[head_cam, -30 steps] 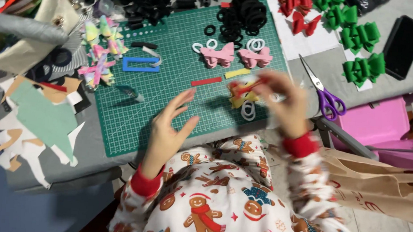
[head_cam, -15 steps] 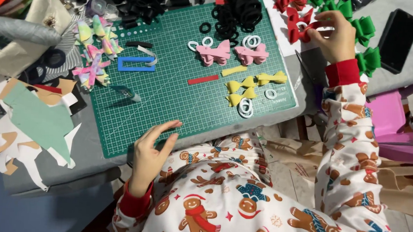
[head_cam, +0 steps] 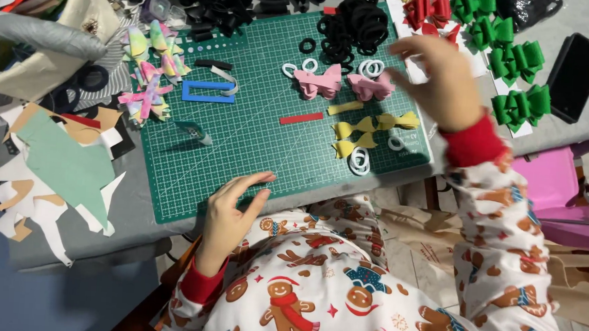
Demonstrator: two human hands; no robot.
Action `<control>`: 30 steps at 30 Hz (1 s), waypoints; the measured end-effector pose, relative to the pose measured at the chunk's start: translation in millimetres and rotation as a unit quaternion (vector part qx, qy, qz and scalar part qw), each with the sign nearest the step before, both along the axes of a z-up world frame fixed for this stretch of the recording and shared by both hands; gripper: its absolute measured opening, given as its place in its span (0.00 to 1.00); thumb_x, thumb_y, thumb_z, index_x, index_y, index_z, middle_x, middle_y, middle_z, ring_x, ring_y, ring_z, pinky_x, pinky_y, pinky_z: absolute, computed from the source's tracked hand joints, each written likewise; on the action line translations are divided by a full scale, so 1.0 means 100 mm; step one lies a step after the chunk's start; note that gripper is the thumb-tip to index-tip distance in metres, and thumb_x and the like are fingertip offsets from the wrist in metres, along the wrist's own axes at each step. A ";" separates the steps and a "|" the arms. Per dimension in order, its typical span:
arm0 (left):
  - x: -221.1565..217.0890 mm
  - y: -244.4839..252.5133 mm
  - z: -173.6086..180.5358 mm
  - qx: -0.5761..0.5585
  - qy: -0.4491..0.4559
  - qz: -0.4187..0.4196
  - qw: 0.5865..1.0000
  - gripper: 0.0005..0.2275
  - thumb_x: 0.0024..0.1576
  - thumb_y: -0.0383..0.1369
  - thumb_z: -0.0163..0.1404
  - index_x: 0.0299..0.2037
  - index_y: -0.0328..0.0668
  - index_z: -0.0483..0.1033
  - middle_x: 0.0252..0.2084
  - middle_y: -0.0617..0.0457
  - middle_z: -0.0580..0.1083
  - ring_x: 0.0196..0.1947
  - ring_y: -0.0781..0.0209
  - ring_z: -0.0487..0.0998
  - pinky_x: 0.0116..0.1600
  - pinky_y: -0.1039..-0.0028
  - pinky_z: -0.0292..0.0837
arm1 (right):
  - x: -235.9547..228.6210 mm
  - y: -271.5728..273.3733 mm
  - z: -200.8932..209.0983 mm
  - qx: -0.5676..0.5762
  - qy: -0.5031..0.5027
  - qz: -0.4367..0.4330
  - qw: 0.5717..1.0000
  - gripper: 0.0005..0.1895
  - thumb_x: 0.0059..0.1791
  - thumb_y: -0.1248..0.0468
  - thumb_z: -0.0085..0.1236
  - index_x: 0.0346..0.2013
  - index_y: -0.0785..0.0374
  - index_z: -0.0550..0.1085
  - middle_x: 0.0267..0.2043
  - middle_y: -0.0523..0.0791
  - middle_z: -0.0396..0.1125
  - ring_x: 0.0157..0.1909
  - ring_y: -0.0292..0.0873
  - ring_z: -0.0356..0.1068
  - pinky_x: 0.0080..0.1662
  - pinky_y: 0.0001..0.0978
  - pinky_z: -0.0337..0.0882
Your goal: Assembling decorative bows and butterfly shapes from pre-cut craft materials on a workspace.
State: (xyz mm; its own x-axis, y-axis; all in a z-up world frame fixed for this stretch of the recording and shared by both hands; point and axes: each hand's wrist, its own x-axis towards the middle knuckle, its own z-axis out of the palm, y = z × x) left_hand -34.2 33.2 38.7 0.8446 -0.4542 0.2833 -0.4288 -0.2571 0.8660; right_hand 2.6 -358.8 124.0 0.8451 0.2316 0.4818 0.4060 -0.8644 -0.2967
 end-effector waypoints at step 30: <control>0.24 -0.28 -0.17 -0.213 0.181 -0.076 0.957 0.24 0.64 0.32 0.53 0.69 0.33 0.63 0.68 0.42 0.70 0.69 0.55 0.71 0.73 0.65 0.64 | 0.79 0.81 -0.47 -0.146 0.112 0.068 0.981 0.32 0.36 0.62 0.71 0.51 0.64 0.67 0.27 0.48 0.72 0.31 0.53 0.75 0.37 0.43 0.73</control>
State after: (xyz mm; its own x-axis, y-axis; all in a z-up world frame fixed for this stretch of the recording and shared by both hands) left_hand -10.0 5.4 21.5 0.8563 -0.4872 0.1714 -0.0852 0.1941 0.9773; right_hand 81.4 -277.8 77.2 0.8739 0.4502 0.1836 0.4764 -0.8681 -0.1391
